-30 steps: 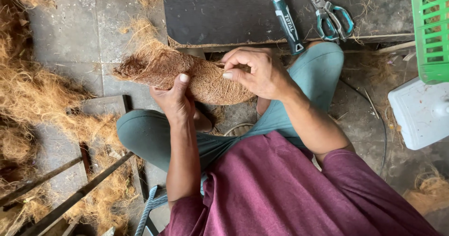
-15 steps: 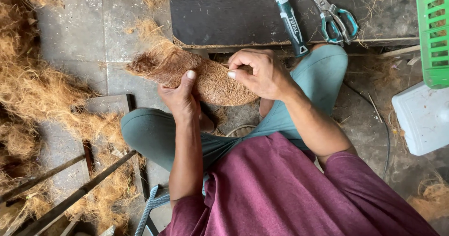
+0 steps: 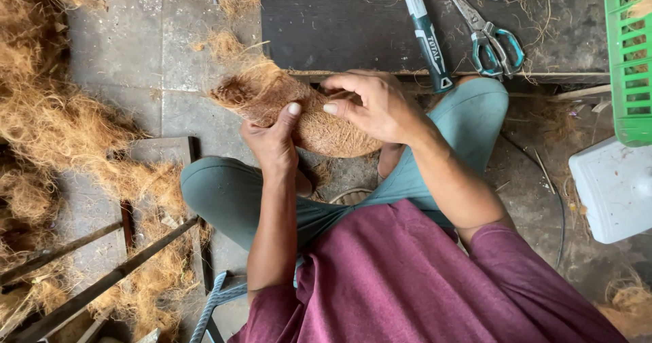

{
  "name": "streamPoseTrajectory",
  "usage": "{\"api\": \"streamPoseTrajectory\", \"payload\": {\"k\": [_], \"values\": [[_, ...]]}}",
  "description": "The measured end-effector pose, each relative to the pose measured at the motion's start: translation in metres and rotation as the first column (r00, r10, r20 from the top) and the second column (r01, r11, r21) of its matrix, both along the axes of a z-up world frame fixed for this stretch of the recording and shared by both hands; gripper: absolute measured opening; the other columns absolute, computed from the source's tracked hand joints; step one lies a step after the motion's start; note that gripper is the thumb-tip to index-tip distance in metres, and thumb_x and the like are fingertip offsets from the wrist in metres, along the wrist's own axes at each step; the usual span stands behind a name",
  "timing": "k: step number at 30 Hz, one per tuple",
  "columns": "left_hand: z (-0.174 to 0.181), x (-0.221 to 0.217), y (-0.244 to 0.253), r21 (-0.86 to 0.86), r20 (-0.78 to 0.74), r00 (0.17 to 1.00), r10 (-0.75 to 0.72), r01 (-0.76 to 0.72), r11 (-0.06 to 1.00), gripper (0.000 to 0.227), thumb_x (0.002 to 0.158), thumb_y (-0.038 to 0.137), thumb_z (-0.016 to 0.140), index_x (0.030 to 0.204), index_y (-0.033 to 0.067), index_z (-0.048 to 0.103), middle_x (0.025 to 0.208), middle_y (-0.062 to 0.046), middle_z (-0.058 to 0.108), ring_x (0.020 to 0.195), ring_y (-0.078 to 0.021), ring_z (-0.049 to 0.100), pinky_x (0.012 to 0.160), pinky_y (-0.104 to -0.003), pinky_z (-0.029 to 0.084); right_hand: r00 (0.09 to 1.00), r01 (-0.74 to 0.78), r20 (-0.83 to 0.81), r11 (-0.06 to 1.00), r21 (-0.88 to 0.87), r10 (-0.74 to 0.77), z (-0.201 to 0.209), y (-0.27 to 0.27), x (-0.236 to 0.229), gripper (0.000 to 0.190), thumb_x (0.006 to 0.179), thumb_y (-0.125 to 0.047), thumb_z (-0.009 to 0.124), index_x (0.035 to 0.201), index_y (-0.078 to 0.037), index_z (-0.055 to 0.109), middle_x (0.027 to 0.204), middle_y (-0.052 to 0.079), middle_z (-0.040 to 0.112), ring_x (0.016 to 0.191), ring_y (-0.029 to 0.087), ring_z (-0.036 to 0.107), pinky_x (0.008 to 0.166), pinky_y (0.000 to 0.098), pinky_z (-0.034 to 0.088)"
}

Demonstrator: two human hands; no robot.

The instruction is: Trimming the edges of a molded coconut fiber object with scissors and shaping it with a mallet

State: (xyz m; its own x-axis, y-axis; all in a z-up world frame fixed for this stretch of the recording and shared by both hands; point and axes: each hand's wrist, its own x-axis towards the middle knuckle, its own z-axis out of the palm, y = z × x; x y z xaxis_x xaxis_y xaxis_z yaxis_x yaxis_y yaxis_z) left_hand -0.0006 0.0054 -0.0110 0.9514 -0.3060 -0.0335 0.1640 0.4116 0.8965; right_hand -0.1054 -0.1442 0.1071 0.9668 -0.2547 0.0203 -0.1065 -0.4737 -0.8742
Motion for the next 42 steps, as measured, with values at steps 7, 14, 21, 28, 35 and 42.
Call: {"api": "streamPoseTrajectory", "payload": {"k": [7,14,21,28,35,42], "values": [[-0.015,0.002,0.001,0.009,-0.002,0.994,-0.105,0.105,0.994,0.035,0.066,0.000,0.091,0.096,0.0020,0.072,0.083,-0.012,0.072,0.077,-0.0185,0.069,0.073,-0.036,0.060,1.000,-0.001,0.019,0.995,0.096,-0.001,-0.028,-0.004,0.009,0.017,0.097,-0.004,0.065,0.111,0.005,0.069,0.098,0.023,0.071,0.093,0.036,0.071,0.091,0.0466,0.053],[0.002,0.001,0.000,-0.006,-0.003,0.983,-0.184,0.184,0.983,0.033,0.070,0.003,0.089,0.097,0.0021,0.072,0.084,-0.011,0.072,0.079,-0.0181,0.069,0.073,-0.036,0.060,0.993,0.007,0.119,0.995,0.098,-0.018,-0.037,-0.009,0.005,0.006,0.096,-0.004,0.068,0.098,0.001,0.070,0.080,0.016,0.068,0.077,0.027,0.067,0.079,0.0401,0.053],[-0.012,0.004,0.003,0.017,0.047,0.991,-0.124,0.124,0.992,0.029,0.075,0.006,0.086,0.099,0.0029,0.070,0.087,-0.009,0.072,0.082,-0.0145,0.067,0.076,-0.032,0.058,0.992,-0.001,0.127,0.996,0.089,-0.010,-0.050,-0.009,0.004,0.007,0.097,-0.003,0.066,0.091,0.000,0.068,0.072,0.013,0.065,0.067,0.024,0.063,0.071,0.0365,0.051],[-0.016,0.002,0.001,0.038,0.064,0.996,-0.062,0.059,0.998,0.026,0.077,0.004,0.085,0.099,0.0025,0.071,0.087,-0.009,0.073,0.080,-0.0132,0.068,0.075,-0.030,0.057,0.986,-0.071,0.162,0.984,0.166,0.044,-0.039,-0.010,0.002,0.011,0.097,-0.008,0.069,0.091,0.001,0.067,0.074,0.015,0.066,0.063,0.021,0.059,0.062,0.0335,0.046],[-0.007,0.002,0.001,0.092,0.095,0.992,-0.086,0.078,0.993,0.024,0.077,0.003,0.085,0.097,0.0021,0.072,0.085,-0.011,0.073,0.077,-0.0131,0.067,0.073,-0.030,0.058,0.980,-0.048,0.197,0.994,0.103,0.027,-0.075,-0.018,0.003,0.013,0.097,-0.006,0.069,0.085,-0.001,0.067,0.070,0.012,0.066,0.058,0.019,0.058,0.059,0.0302,0.044],[0.008,0.010,0.003,0.045,0.032,0.999,0.004,-0.006,0.999,0.027,0.075,0.001,0.085,0.098,-0.0002,0.071,0.084,-0.011,0.072,0.076,-0.0155,0.070,0.071,-0.032,0.059,0.979,-0.056,0.201,0.901,0.431,-0.035,-0.059,-0.023,0.001,0.026,0.107,-0.019,0.051,0.117,0.000,0.066,0.099,0.021,0.069,0.089,0.028,0.064,0.079,0.0397,0.053]]}}
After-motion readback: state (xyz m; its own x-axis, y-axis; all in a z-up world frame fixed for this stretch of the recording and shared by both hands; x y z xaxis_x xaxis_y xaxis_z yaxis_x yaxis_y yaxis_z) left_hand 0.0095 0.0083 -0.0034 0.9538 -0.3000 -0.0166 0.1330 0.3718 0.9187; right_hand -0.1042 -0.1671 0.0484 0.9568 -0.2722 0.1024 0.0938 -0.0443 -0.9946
